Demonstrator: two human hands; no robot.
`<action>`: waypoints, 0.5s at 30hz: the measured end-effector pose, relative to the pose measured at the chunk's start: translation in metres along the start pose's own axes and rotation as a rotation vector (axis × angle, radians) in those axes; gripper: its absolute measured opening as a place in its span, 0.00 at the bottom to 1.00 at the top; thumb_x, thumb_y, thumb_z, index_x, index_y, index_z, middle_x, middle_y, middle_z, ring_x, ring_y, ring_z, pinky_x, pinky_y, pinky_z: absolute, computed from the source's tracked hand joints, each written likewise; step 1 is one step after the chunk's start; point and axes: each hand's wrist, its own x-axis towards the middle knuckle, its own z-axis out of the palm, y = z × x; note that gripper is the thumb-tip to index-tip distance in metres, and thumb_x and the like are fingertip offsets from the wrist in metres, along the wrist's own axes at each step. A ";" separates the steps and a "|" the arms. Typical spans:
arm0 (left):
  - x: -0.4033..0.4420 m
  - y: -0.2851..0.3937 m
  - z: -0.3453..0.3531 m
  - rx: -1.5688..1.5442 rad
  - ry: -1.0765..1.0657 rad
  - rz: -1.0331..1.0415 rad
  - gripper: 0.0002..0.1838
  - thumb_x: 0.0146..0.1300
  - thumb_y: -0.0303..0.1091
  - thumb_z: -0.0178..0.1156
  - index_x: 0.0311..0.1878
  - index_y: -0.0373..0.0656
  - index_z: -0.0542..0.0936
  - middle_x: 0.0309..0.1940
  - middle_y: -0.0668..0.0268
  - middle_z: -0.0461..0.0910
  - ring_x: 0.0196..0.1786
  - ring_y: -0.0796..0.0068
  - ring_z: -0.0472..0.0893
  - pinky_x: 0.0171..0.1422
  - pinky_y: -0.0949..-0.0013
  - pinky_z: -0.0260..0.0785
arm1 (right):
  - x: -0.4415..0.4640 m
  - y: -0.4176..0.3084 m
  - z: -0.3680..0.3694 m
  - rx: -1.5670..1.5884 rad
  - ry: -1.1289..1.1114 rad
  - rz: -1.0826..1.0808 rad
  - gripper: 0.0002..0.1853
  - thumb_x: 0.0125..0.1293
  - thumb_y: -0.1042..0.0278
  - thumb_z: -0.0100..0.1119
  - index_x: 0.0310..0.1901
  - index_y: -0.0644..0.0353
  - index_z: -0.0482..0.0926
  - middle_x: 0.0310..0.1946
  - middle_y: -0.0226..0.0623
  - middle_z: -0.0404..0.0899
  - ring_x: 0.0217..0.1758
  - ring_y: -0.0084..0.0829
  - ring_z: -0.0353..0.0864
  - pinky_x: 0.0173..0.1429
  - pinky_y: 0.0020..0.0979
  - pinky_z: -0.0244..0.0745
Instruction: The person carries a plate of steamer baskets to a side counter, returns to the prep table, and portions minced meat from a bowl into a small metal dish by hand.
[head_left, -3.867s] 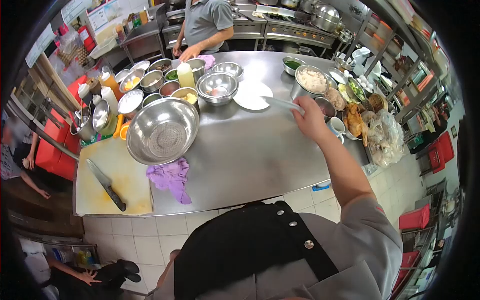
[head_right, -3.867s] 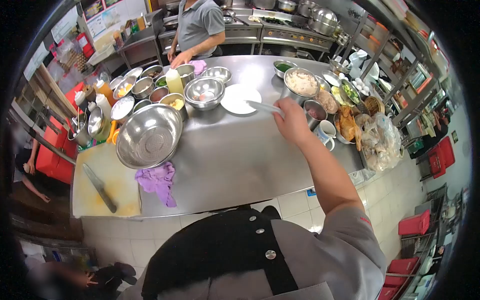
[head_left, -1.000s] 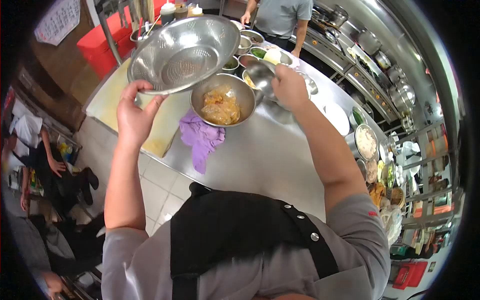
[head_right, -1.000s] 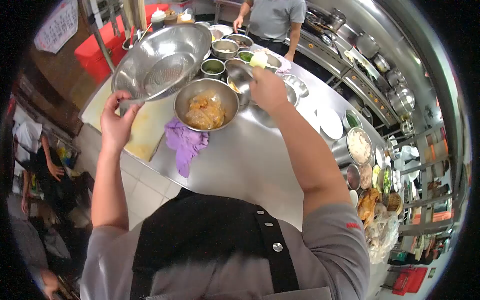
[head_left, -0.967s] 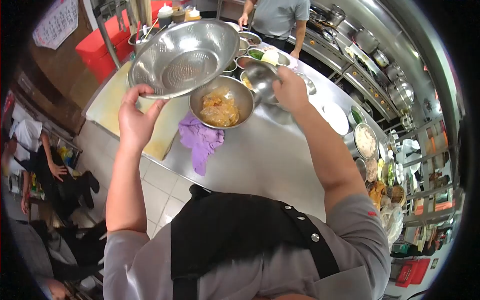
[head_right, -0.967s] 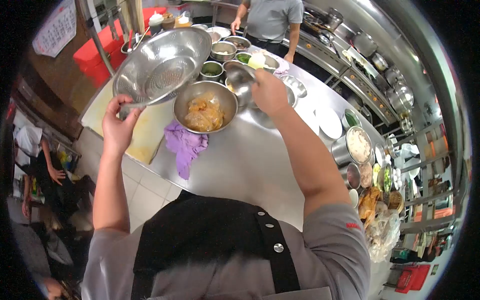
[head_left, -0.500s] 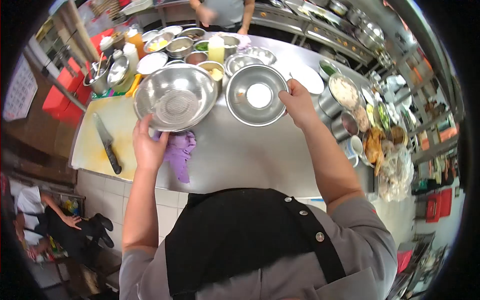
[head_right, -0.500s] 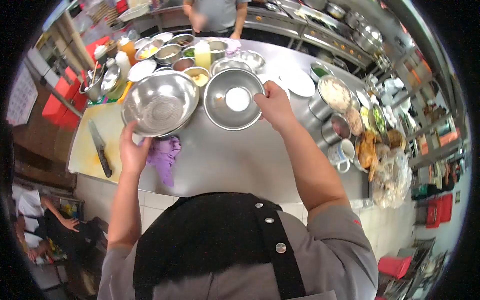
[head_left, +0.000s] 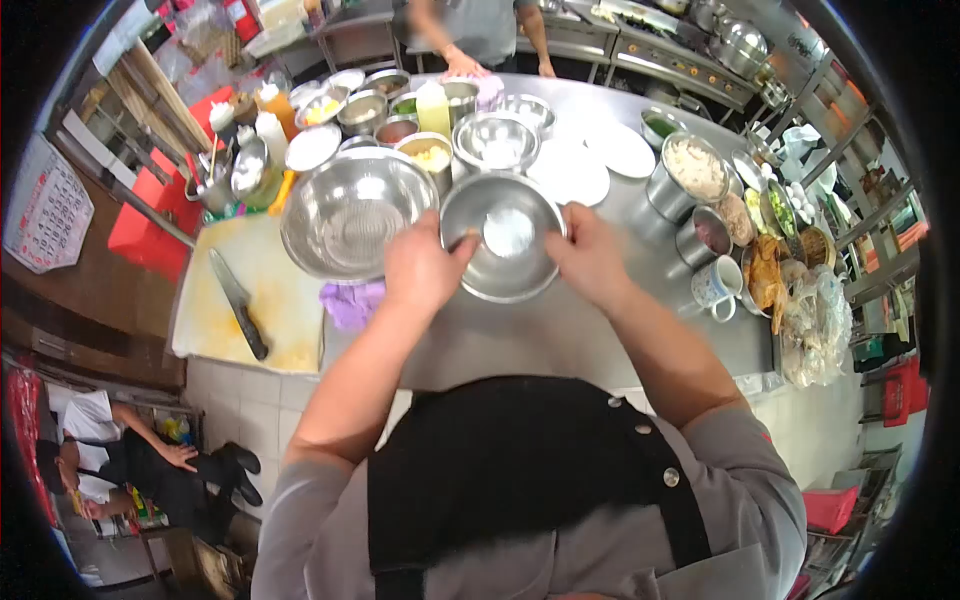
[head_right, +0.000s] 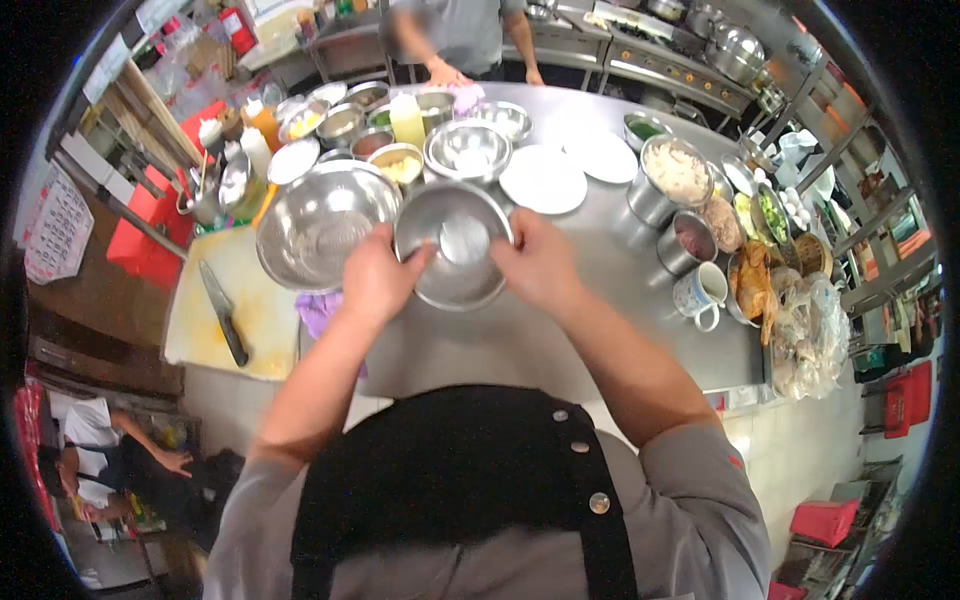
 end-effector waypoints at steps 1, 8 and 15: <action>0.001 -0.001 0.006 -0.023 0.002 -0.018 0.23 0.59 0.49 0.67 0.36 0.35 0.78 0.30 0.46 0.82 0.35 0.42 0.82 0.41 0.49 0.75 | -0.004 0.003 0.001 -0.028 0.007 -0.021 0.10 0.57 0.68 0.60 0.28 0.61 0.69 0.19 0.33 0.70 0.25 0.27 0.70 0.30 0.34 0.67; -0.012 -0.006 0.017 -0.172 -0.039 -0.040 0.12 0.64 0.40 0.62 0.33 0.39 0.80 0.26 0.50 0.82 0.31 0.49 0.83 0.38 0.54 0.74 | -0.026 0.055 0.009 0.038 -0.003 -0.015 0.08 0.58 0.70 0.60 0.29 0.60 0.70 0.22 0.34 0.70 0.26 0.27 0.72 0.32 0.33 0.70; -0.052 -0.053 -0.015 -0.324 0.053 -0.134 0.07 0.65 0.32 0.64 0.37 0.37 0.84 0.26 0.60 0.84 0.28 0.71 0.82 0.37 0.68 0.74 | -0.014 0.127 -0.027 0.410 -0.214 0.521 0.07 0.65 0.66 0.59 0.37 0.59 0.73 0.26 0.32 0.74 0.20 0.25 0.77 0.22 0.30 0.78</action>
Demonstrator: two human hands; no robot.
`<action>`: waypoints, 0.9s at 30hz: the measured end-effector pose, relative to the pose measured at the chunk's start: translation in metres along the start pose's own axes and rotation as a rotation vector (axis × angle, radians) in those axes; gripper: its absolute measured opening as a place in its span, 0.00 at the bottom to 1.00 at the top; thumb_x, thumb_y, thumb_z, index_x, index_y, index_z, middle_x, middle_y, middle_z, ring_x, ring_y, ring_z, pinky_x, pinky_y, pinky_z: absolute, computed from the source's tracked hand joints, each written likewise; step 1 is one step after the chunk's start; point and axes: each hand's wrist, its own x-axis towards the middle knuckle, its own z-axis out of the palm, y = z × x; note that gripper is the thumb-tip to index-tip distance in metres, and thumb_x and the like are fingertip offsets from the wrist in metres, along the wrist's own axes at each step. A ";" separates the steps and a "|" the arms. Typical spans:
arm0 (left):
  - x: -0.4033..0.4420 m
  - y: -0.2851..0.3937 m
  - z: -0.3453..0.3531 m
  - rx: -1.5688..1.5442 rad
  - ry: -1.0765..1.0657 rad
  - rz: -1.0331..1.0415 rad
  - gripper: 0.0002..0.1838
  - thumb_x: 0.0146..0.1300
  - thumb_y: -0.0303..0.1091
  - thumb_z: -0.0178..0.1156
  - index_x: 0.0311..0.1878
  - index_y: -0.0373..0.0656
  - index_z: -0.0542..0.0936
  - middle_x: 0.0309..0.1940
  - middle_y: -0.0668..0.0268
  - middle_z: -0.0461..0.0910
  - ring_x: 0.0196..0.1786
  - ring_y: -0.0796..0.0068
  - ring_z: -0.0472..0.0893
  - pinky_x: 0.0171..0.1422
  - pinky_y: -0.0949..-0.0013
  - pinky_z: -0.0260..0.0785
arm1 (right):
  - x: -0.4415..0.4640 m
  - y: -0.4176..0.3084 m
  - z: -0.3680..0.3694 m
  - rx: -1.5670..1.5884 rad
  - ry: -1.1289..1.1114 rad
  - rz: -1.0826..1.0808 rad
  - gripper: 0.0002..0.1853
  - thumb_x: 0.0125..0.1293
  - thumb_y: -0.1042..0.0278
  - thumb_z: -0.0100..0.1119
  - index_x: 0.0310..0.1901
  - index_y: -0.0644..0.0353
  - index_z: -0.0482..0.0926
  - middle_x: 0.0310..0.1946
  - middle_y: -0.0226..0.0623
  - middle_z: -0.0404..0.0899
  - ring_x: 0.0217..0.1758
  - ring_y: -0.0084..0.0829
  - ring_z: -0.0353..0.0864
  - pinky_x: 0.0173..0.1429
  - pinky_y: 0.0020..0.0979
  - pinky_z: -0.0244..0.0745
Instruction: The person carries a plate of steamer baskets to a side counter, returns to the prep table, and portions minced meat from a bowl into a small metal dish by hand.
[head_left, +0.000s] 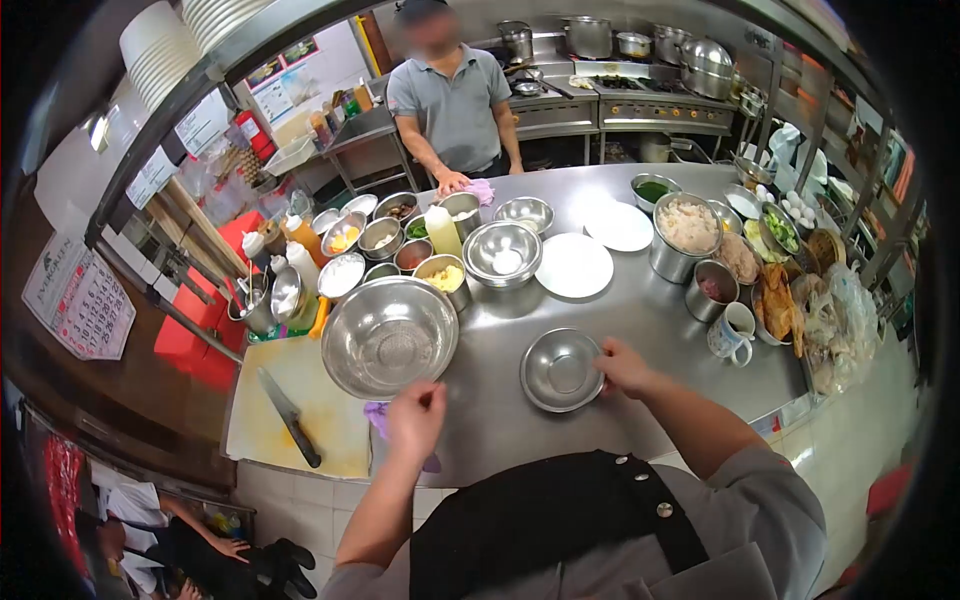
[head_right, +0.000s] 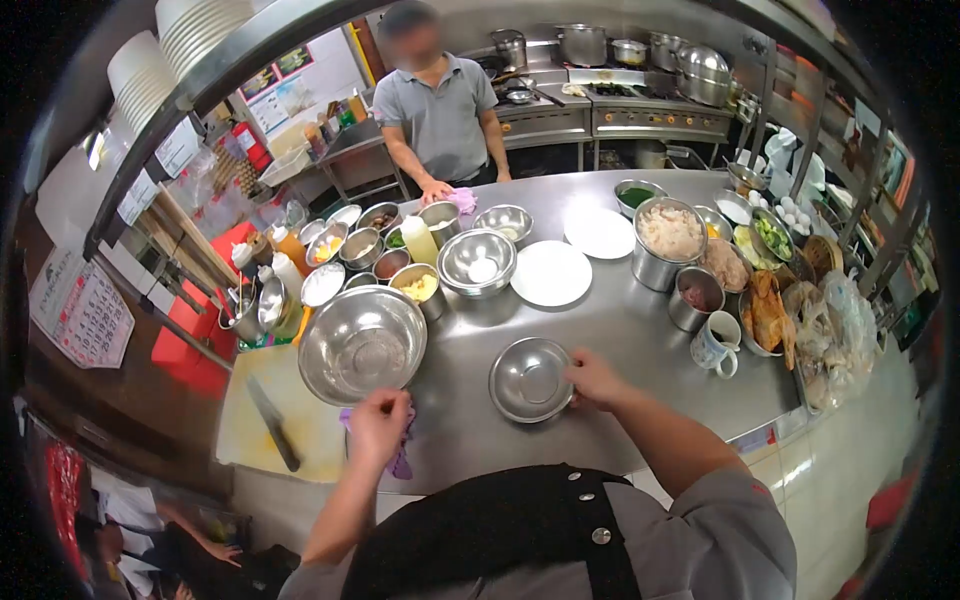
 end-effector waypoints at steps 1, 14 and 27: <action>-0.005 -0.011 -0.008 -0.039 0.029 -0.038 0.07 0.65 0.32 0.65 0.37 0.37 0.84 0.27 0.61 0.84 0.28 0.74 0.81 0.37 0.69 0.73 | 0.007 0.001 -0.012 -0.074 -0.010 0.073 0.12 0.66 0.64 0.60 0.45 0.62 0.76 0.27 0.37 0.78 0.24 0.32 0.81 0.29 0.35 0.81; -0.027 -0.091 -0.066 -0.232 0.263 -0.281 0.08 0.68 0.31 0.63 0.35 0.35 0.81 0.25 0.71 0.79 0.27 0.84 0.74 0.34 0.76 0.68 | 0.026 -0.121 0.172 -1.141 -0.215 -1.315 0.33 0.53 0.62 0.72 0.63 0.54 0.74 0.54 0.42 0.76 0.66 0.45 0.69 0.72 0.55 0.59; -0.004 -0.101 -0.084 -0.111 0.294 -0.244 0.12 0.68 0.34 0.61 0.32 0.36 0.80 0.22 0.66 0.79 0.27 0.81 0.74 0.34 0.71 0.71 | 0.046 -0.162 0.221 -1.132 -0.329 -1.517 0.04 0.60 0.65 0.61 0.31 0.53 0.82 0.29 0.36 0.76 0.40 0.42 0.76 0.46 0.46 0.71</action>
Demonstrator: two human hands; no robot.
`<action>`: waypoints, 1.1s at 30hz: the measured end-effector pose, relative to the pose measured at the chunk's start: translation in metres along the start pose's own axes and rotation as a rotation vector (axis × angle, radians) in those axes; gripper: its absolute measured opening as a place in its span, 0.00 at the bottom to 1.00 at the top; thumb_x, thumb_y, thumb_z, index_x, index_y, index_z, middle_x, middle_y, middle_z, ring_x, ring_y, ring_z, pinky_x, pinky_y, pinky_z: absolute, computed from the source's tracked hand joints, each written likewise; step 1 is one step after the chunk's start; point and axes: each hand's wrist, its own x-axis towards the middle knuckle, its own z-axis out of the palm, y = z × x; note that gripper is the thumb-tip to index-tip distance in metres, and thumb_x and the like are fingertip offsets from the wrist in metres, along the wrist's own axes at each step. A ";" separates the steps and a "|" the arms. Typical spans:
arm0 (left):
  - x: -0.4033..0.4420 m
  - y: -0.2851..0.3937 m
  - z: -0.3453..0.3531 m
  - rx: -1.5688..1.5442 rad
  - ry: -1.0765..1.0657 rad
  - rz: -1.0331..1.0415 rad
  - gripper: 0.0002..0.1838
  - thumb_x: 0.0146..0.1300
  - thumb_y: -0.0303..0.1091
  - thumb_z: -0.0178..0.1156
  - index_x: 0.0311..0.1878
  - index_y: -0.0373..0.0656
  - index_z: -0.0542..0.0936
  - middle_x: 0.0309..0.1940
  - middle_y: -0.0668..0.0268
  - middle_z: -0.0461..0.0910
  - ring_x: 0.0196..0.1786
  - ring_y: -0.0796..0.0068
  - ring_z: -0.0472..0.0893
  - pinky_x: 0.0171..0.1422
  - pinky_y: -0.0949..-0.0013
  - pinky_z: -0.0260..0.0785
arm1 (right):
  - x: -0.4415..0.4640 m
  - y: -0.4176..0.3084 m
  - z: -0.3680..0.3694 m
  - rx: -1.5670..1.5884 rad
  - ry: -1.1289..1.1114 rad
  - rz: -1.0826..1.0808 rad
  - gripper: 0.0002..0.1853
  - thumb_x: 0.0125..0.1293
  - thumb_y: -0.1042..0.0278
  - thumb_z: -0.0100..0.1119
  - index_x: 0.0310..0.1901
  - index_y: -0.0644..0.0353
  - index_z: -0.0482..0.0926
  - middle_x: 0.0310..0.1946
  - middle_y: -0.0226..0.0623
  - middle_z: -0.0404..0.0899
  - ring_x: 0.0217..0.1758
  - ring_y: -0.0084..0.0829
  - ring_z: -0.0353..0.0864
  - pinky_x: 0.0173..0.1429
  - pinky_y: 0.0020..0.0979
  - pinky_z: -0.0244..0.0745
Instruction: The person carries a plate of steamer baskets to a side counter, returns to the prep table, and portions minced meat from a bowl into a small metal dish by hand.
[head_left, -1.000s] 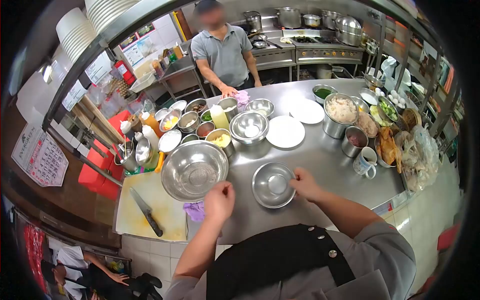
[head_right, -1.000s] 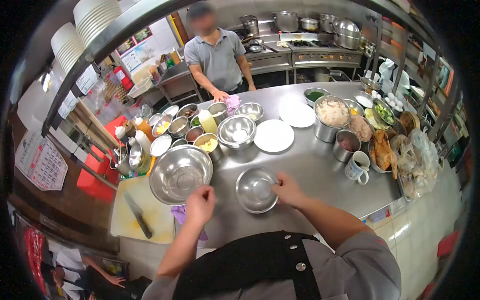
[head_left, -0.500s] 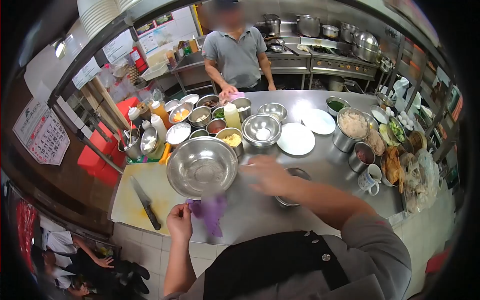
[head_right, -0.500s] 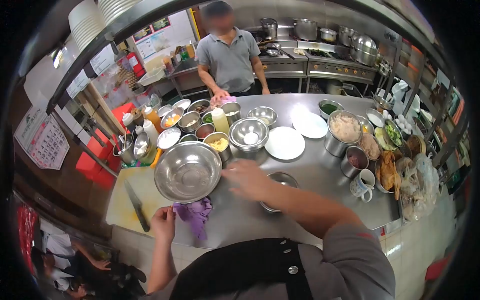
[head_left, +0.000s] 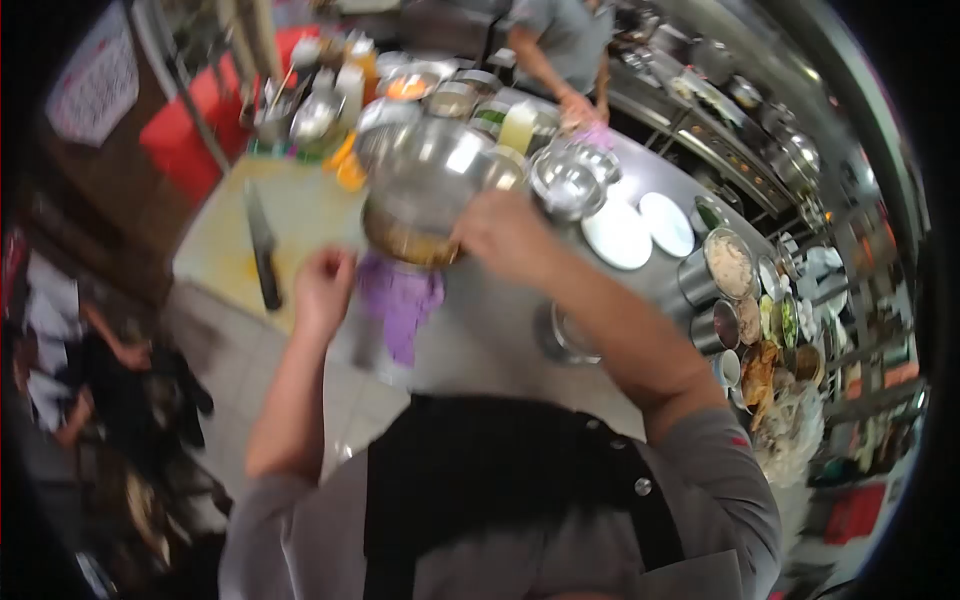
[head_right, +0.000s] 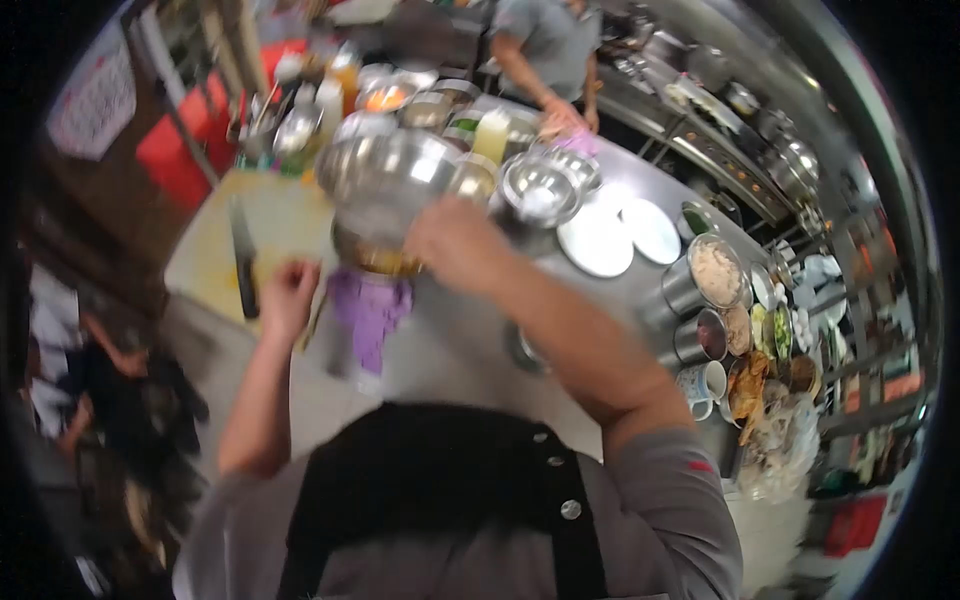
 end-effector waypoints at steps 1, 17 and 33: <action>0.013 -0.008 0.016 -0.064 0.060 0.124 0.10 0.69 0.34 0.60 0.37 0.36 0.83 0.23 0.64 0.82 0.28 0.78 0.77 0.35 0.69 0.72 | 0.002 0.007 0.000 0.038 0.086 -0.031 0.04 0.58 0.66 0.63 0.32 0.55 0.83 0.29 0.38 0.77 0.39 0.43 0.76 0.44 0.45 0.72; -0.059 -0.053 0.008 -0.004 0.059 0.069 0.08 0.72 0.29 0.57 0.45 0.34 0.81 0.32 0.70 0.79 0.34 0.83 0.75 0.41 0.75 0.71 | -0.112 -0.010 -0.064 0.133 0.181 0.798 0.26 0.60 0.55 0.69 0.58 0.54 0.78 0.53 0.47 0.79 0.58 0.45 0.78 0.61 0.43 0.74; -0.077 -0.056 0.013 -0.192 -0.146 0.105 0.10 0.73 0.33 0.56 0.35 0.40 0.74 0.27 0.74 0.71 0.32 0.85 0.68 0.37 0.77 0.63 | -0.165 -0.048 -0.115 0.726 0.452 1.290 0.13 0.66 0.64 0.59 0.43 0.65 0.83 0.29 0.35 0.83 0.31 0.26 0.82 0.29 0.31 0.77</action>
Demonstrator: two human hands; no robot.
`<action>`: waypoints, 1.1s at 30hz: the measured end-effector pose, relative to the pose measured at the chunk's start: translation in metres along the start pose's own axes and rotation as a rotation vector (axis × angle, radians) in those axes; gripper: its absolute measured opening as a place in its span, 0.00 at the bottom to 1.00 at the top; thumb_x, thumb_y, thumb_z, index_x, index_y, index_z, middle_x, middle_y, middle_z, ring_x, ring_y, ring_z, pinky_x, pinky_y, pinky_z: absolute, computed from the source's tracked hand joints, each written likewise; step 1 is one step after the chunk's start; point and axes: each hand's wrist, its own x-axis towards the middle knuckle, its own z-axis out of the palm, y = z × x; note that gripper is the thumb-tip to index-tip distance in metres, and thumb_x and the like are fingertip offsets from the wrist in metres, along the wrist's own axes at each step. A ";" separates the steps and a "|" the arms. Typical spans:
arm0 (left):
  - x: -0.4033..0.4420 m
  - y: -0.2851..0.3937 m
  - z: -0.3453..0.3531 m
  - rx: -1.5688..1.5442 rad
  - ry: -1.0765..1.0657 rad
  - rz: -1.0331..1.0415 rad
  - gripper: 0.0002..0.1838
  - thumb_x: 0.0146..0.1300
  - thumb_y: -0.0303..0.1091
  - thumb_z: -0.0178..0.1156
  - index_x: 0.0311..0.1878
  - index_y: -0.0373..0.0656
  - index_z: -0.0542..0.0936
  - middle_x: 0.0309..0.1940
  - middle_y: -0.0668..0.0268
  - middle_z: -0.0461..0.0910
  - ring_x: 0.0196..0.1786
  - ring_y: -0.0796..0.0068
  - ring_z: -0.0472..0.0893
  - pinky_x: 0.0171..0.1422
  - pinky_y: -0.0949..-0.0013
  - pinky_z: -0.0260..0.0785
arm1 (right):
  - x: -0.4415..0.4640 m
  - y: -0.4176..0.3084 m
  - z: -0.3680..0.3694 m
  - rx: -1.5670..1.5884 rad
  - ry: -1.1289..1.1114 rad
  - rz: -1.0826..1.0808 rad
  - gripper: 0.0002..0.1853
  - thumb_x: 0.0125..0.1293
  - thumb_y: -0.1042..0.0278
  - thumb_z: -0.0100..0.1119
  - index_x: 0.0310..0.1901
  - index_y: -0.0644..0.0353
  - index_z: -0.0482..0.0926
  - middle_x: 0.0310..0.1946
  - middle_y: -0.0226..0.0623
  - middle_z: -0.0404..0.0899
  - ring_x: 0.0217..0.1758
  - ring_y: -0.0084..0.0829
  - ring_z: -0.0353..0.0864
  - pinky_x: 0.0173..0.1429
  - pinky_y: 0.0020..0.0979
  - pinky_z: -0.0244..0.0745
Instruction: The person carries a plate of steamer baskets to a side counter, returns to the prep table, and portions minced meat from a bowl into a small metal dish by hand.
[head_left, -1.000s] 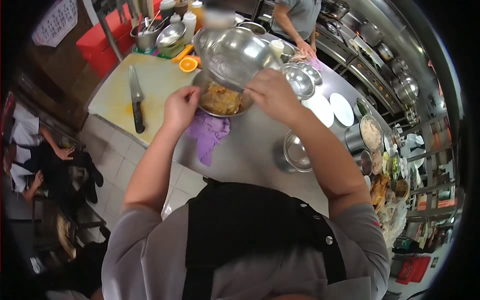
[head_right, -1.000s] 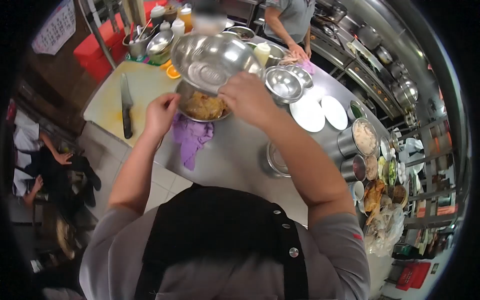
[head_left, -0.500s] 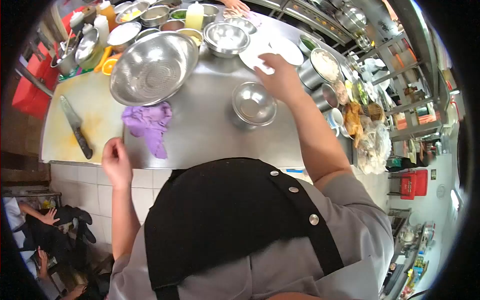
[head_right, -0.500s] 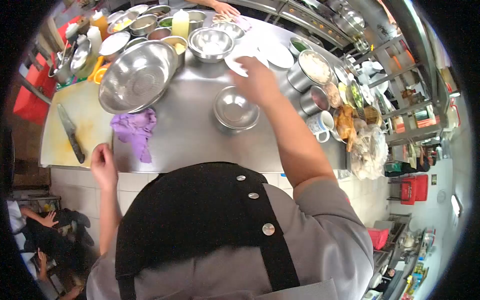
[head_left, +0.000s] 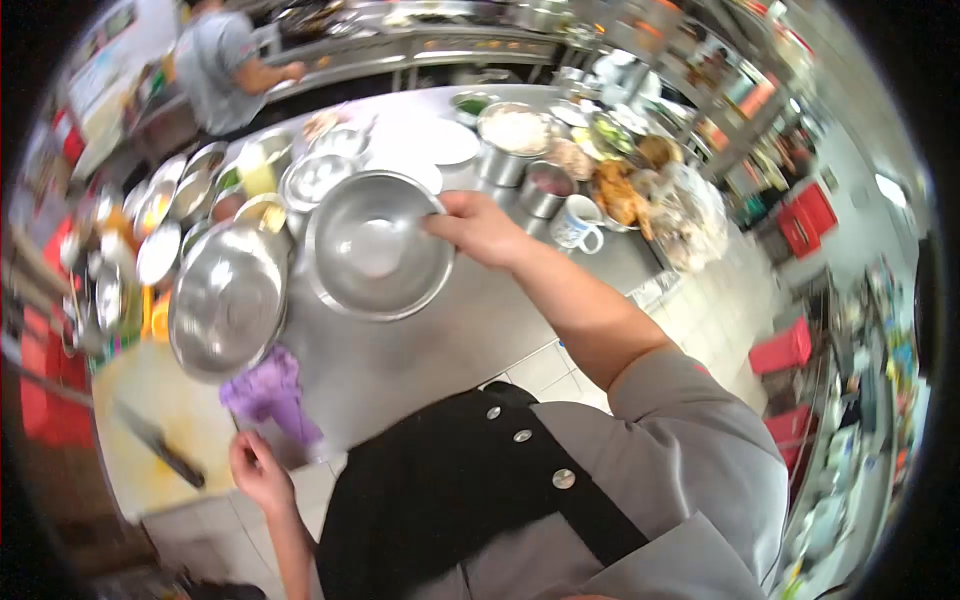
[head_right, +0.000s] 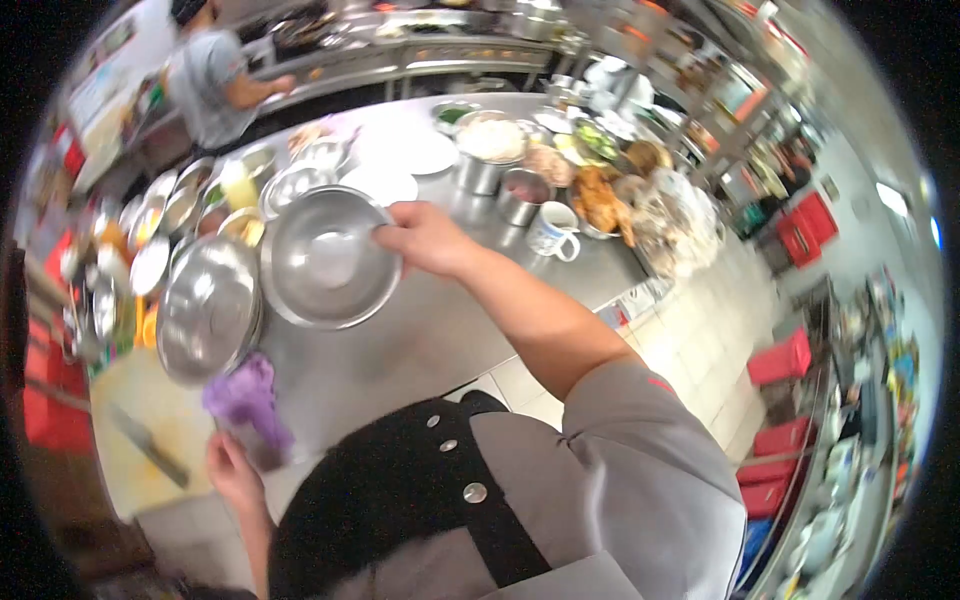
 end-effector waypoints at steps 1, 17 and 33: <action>0.000 0.001 0.004 -0.034 -0.019 -0.046 0.09 0.74 0.32 0.56 0.35 0.40 0.74 0.27 0.74 0.71 0.32 0.84 0.68 0.36 0.77 0.62 | 0.000 -0.005 0.001 0.128 -0.036 0.038 0.13 0.66 0.63 0.59 0.43 0.64 0.83 0.30 0.35 0.83 0.32 0.27 0.83 0.30 0.31 0.79; -0.030 0.004 0.065 -0.178 -0.220 -0.013 0.06 0.74 0.28 0.54 0.38 0.38 0.74 0.30 0.72 0.72 0.33 0.82 0.69 0.39 0.76 0.64 | -0.030 0.144 -0.076 -0.614 0.084 0.243 0.13 0.66 0.58 0.58 0.35 0.60 0.84 0.31 0.44 0.85 0.28 0.38 0.85 0.38 0.40 0.82; 0.024 0.029 0.198 0.777 0.111 0.130 0.15 0.68 0.40 0.56 0.39 0.36 0.82 0.35 0.50 0.83 0.37 0.47 0.81 0.42 0.53 0.73 | 0.108 0.152 -0.393 -1.214 0.163 -0.037 0.12 0.60 0.65 0.60 0.45 0.51 0.86 0.44 0.39 0.86 0.49 0.41 0.85 0.53 0.41 0.79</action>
